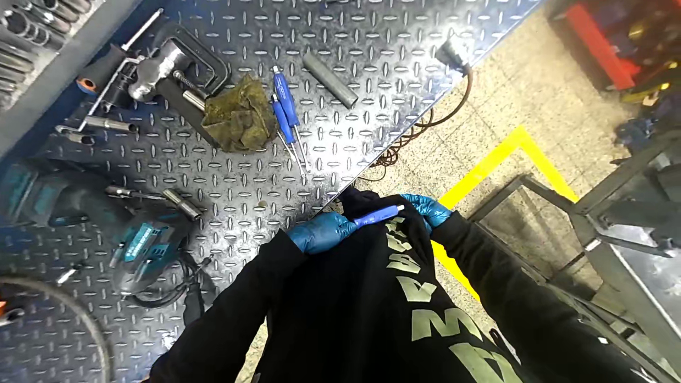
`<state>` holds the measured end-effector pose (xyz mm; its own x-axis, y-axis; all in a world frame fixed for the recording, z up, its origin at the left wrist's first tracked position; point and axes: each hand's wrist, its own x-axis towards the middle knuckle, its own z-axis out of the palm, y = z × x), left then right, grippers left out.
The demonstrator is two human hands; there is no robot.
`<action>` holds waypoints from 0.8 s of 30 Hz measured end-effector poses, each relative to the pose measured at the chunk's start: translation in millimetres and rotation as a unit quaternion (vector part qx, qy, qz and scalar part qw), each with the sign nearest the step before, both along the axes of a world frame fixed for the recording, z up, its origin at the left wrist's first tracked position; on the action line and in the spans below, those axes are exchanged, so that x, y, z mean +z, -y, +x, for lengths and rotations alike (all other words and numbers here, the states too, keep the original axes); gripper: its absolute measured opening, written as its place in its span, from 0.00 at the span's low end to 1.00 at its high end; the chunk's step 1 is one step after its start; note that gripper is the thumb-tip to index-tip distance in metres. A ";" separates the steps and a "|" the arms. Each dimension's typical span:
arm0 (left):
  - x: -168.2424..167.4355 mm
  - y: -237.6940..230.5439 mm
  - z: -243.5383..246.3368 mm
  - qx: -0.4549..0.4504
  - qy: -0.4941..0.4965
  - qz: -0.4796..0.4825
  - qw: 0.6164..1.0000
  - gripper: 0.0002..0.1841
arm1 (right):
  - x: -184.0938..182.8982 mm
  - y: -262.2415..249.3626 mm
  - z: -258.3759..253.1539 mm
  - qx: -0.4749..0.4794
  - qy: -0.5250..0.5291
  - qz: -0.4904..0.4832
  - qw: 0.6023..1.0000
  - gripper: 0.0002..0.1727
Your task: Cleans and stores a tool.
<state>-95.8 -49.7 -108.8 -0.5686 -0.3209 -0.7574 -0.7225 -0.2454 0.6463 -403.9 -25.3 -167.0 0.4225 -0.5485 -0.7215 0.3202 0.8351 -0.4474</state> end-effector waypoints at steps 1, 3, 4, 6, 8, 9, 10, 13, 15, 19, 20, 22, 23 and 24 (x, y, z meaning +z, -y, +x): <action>-3.4 -0.2 0.4 0.001 -0.005 0.008 1.000 0.31 | -2.2 -1.1 -4.7 0.009 0.018 -0.002 1.000 0.16; -7.1 -1.3 0.7 0.001 -0.009 0.009 1.000 0.32 | -11.5 -4.1 -12.5 0.037 0.057 -0.032 0.997 0.14; -6.1 -1.4 0.3 -0.002 -0.003 0.009 1.000 0.32 | -14.4 -4.7 -14.6 0.057 0.056 -0.047 0.996 0.14; -2.3 -0.6 0.2 -0.009 0.002 0.005 1.000 0.30 | -16.6 -1.3 -18.4 0.114 0.041 -0.072 0.990 0.11; -0.9 -4.2 1.7 -0.007 0.000 -0.023 1.000 0.26 | -10.0 5.0 -20.4 0.174 -0.015 -0.086 0.981 0.06; 2.2 -4.6 2.4 -0.013 0.008 -0.034 0.999 0.23 | -4.3 9.0 -21.0 0.198 -0.060 -0.087 0.975 0.07; 5.7 -5.8 3.1 -0.015 0.019 -0.045 0.999 0.21 | -0.7 12.7 -22.6 0.213 -0.104 -0.079 0.968 0.09; 16.3 -13.6 4.3 0.014 0.031 -0.094 0.995 0.19 | 9.4 23.1 -16.9 0.150 -0.216 0.006 0.965 0.12; 25.0 -12.2 4.6 0.003 0.049 -0.104 0.993 0.21 | 5.4 29.2 -7.0 0.036 -0.233 0.079 0.969 0.18; 24.6 -4.9 -0.6 -0.031 0.084 -0.052 0.995 0.24 | 16.8 28.9 34.7 -0.058 -0.214 -0.089 0.971 0.18; 20.9 -4.3 -1.5 -0.019 0.079 -0.033 0.996 0.25 | 27.4 24.2 48.7 -0.017 -0.237 -0.207 0.949 0.16; 14.6 -8.4 -1.7 -0.003 0.076 -0.012 0.997 0.25 | 43.6 5.2 66.4 0.161 -0.293 -0.449 0.829 0.14; 13.1 -8.0 -1.5 -0.004 0.081 -0.013 0.997 0.25 | 43.8 -2.2 69.0 0.241 -0.309 -0.542 0.744 0.15; 12.1 -7.7 -1.5 -0.002 0.081 -0.018 0.997 0.25 | 41.3 -5.5 66.1 0.293 -0.310 -0.600 0.677 0.16</action>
<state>-97.4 -42.0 -96.7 -0.4410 -0.3466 -0.8279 -0.8193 -0.2213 0.5290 -337.7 -19.8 -125.7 0.6411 -0.7662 -0.0436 -0.4688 -0.3460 -0.8127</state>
